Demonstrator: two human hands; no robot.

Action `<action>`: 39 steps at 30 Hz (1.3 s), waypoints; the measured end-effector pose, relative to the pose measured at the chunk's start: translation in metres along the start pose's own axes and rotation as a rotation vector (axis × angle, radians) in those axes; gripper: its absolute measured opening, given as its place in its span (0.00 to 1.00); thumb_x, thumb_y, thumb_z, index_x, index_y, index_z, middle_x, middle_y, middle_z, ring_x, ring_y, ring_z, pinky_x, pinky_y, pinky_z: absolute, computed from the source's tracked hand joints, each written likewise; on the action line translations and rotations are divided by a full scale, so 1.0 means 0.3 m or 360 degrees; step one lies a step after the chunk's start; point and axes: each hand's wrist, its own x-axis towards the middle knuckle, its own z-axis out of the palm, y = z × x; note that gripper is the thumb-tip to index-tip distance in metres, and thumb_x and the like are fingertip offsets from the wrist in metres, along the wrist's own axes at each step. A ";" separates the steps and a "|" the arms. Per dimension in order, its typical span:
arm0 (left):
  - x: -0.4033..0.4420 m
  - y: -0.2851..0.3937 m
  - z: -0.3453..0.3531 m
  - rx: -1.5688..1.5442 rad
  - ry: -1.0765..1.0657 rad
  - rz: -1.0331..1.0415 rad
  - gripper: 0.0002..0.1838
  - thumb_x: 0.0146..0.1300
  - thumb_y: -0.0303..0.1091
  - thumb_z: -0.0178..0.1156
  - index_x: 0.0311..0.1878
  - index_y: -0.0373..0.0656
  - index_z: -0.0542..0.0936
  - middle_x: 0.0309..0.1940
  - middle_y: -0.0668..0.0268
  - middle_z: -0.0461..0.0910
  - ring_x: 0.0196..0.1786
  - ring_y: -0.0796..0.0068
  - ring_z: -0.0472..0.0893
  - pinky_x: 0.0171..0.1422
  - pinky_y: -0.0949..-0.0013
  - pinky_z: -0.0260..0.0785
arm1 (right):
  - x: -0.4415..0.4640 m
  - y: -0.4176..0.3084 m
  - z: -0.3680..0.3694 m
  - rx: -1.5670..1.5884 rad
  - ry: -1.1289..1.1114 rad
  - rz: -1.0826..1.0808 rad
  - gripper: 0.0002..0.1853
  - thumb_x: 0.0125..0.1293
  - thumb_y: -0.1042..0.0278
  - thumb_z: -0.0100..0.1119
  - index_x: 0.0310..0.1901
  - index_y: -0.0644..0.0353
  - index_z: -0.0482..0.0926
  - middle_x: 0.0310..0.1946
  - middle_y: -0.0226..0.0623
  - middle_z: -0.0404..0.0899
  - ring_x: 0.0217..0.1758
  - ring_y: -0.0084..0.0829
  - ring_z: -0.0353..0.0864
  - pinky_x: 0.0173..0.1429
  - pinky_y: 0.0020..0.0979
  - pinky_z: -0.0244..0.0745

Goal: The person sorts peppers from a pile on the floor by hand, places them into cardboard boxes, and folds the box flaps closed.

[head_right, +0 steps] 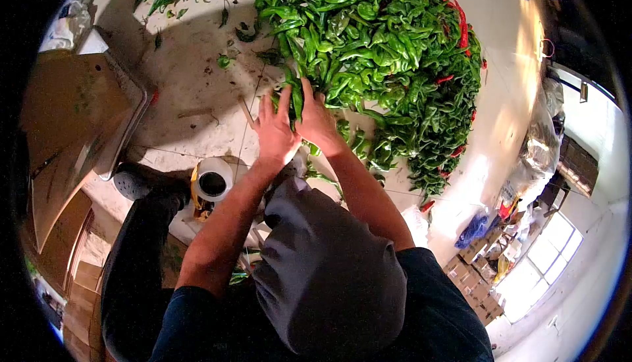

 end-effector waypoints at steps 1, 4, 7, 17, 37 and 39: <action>0.026 0.003 -0.030 0.0043 -0.0151 -0.0084 0.59 0.48 0.35 0.78 0.82 0.62 0.53 0.78 0.43 0.54 0.78 0.37 0.59 0.76 0.37 0.60 | 0.008 -0.006 -0.002 -0.0019 -0.0014 0.0026 0.53 0.58 0.76 0.64 0.82 0.52 0.44 0.73 0.61 0.64 0.72 0.61 0.70 0.70 0.50 0.74; 0.097 -0.035 -0.036 -0.0098 -0.0320 -0.0041 0.62 0.46 0.34 0.79 0.83 0.59 0.51 0.75 0.42 0.60 0.72 0.36 0.68 0.74 0.51 0.67 | 0.025 -0.043 -0.038 -0.0042 -0.0099 0.0050 0.53 0.55 0.77 0.63 0.82 0.54 0.47 0.73 0.60 0.64 0.75 0.57 0.68 0.72 0.47 0.72; 0.146 -0.052 -0.047 -0.0273 -0.0525 0.0003 0.61 0.45 0.32 0.78 0.82 0.59 0.52 0.72 0.42 0.64 0.69 0.35 0.70 0.74 0.50 0.67 | 0.076 0.013 -0.040 0.0112 -0.0303 0.0136 0.50 0.55 0.77 0.63 0.80 0.57 0.51 0.73 0.60 0.65 0.75 0.52 0.69 0.72 0.44 0.72; 0.008 -0.076 -0.060 -0.1204 -0.0568 0.0319 0.57 0.42 0.14 0.70 0.80 0.48 0.57 0.69 0.56 0.68 0.71 0.56 0.67 0.77 0.56 0.61 | -0.096 0.155 0.014 0.0512 -0.0120 -0.0159 0.39 0.53 0.72 0.63 0.71 0.62 0.68 0.57 0.52 0.80 0.58 0.44 0.82 0.64 0.37 0.75; -0.029 0.333 -1.620 0.0015 0.0880 0.1032 0.56 0.48 0.21 0.77 0.79 0.45 0.57 0.70 0.48 0.69 0.70 0.52 0.73 0.72 0.51 0.72 | -0.489 -1.232 -0.700 0.0231 0.0720 -0.1848 0.28 0.56 0.68 0.64 0.60 0.68 0.77 0.49 0.51 0.86 0.49 0.34 0.87 0.59 0.35 0.79; -0.112 0.278 -1.779 -0.0188 0.0970 0.0755 0.47 0.50 0.17 0.72 0.76 0.45 0.65 0.69 0.55 0.74 0.66 0.61 0.79 0.71 0.59 0.74 | -0.592 -1.436 -0.683 0.0486 0.0000 -0.2281 0.28 0.61 0.67 0.65 0.65 0.56 0.75 0.52 0.50 0.84 0.50 0.39 0.85 0.53 0.36 0.82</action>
